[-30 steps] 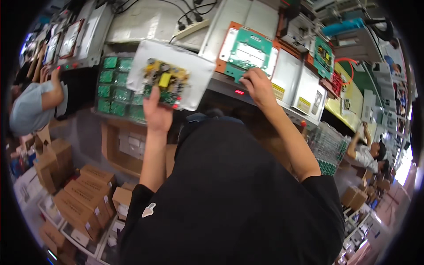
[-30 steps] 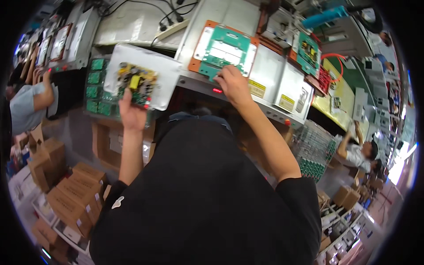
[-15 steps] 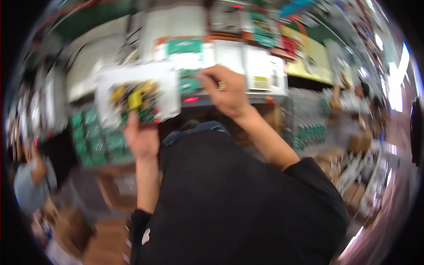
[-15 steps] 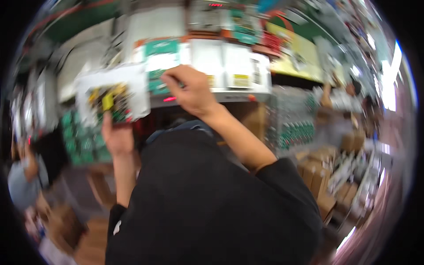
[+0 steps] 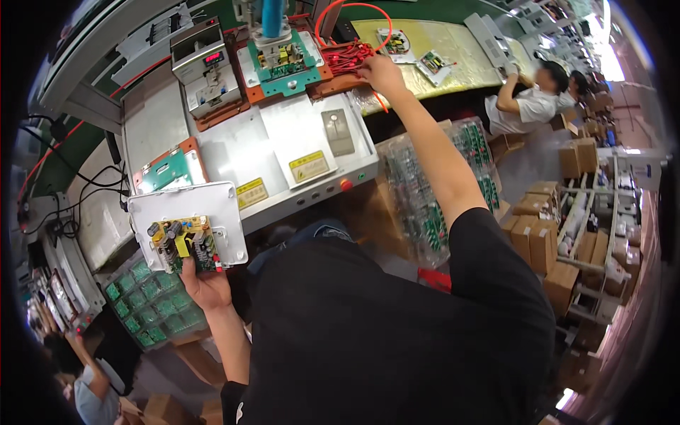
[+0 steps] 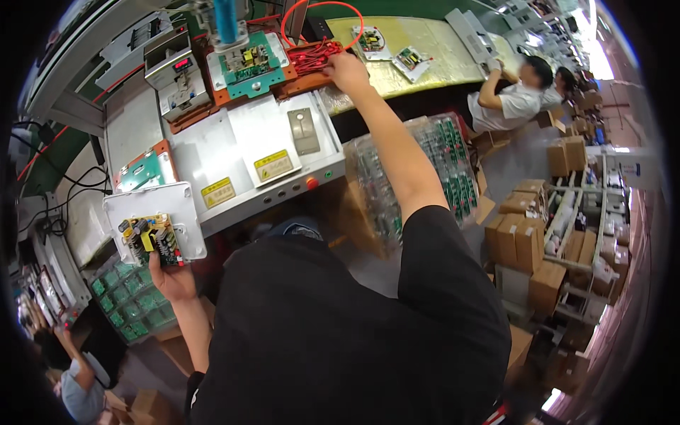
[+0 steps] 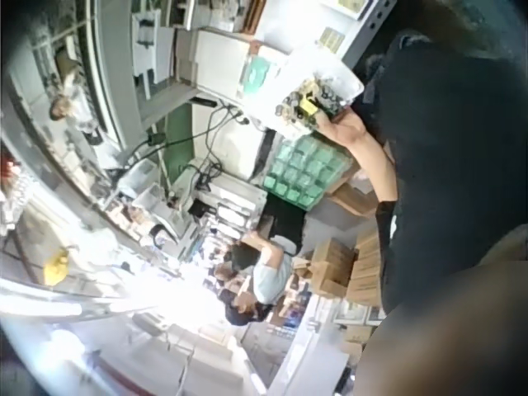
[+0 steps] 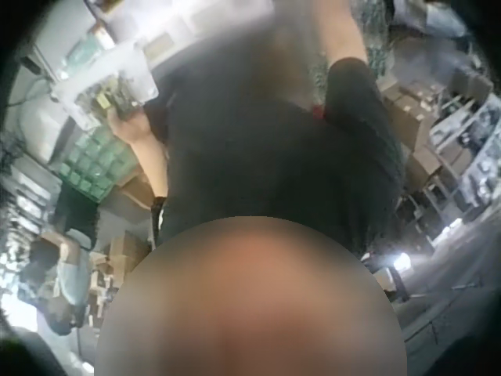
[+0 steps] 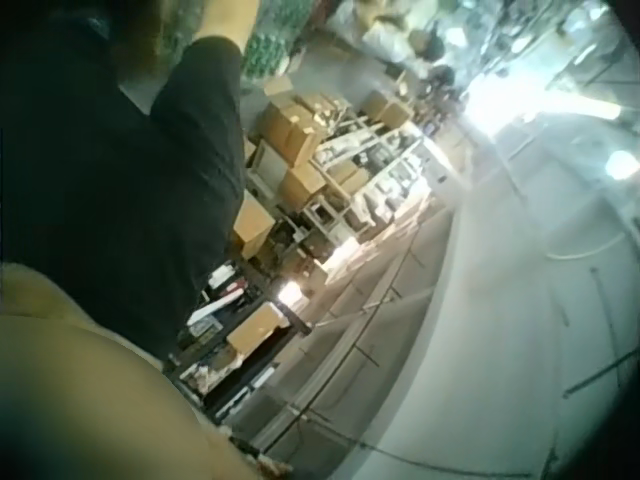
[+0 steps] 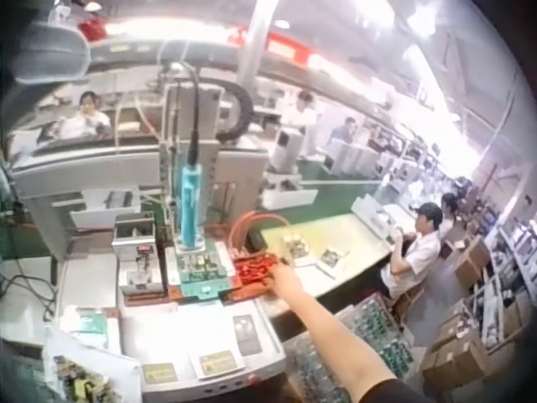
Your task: Assembling electronic components and circuit boards into housings and placing them into testing fixtures.
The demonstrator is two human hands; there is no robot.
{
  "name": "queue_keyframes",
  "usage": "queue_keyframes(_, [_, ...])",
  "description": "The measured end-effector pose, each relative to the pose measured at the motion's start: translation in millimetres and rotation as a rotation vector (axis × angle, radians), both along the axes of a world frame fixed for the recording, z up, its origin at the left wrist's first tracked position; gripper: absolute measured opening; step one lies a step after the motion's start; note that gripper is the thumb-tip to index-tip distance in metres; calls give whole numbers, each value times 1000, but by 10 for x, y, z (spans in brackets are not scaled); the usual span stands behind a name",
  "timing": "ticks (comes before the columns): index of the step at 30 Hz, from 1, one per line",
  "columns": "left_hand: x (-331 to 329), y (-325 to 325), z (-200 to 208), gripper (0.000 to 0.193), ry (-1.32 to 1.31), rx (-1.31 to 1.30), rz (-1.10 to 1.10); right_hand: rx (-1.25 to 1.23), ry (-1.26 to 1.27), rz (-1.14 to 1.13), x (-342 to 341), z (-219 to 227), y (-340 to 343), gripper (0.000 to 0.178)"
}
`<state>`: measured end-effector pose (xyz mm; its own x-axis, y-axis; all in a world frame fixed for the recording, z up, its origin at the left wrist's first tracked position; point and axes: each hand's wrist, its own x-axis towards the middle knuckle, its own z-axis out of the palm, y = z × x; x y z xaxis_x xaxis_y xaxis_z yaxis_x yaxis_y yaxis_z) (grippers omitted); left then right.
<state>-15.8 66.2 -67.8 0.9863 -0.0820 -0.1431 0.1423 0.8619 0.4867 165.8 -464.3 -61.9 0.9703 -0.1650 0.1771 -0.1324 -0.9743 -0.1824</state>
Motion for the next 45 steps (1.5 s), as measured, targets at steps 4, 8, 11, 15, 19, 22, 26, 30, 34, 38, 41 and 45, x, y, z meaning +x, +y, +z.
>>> queue_keyframes(4, [-212,-375,83,51,91,46,154,6,-214,250,198,-307,195,25])
queue_keyframes(8, [-274,-680,176,56,95,84,221,55,-265,581,387,-339,335,24])
queue_keyframes(11, [-258,-865,281,51,69,198,260,139,-206,590,479,-411,307,19])
queue_keyframes(15, [-216,-1006,333,51,64,238,267,270,-241,574,531,-290,215,17])
queue_keyframes(19, [-77,-1211,449,53,-18,247,208,497,-384,504,373,149,358,24])
queue_keyframes(22, [60,-1381,572,63,29,269,242,794,-305,421,28,514,572,30])
queue_keyframes(26, [294,-1522,720,60,-20,316,195,913,-152,478,-291,698,717,26])
queue_keyframes(30, [522,-1710,786,57,-64,315,185,1016,-47,440,-663,1020,927,19])
queue_keyframes(34, [502,-1801,901,55,-88,347,183,794,-138,569,-1015,1349,1238,12])
queue_keyframes(38, [448,-1824,947,54,-94,474,250,415,-337,633,-1071,1437,1508,9])
queue_keyframes(41, [434,-1804,917,55,-197,662,352,322,-370,634,-1047,1488,1570,6])
queue_keyframes(45, [399,-1799,907,54,-328,784,442,231,-340,675,-1002,1510,1627,7])
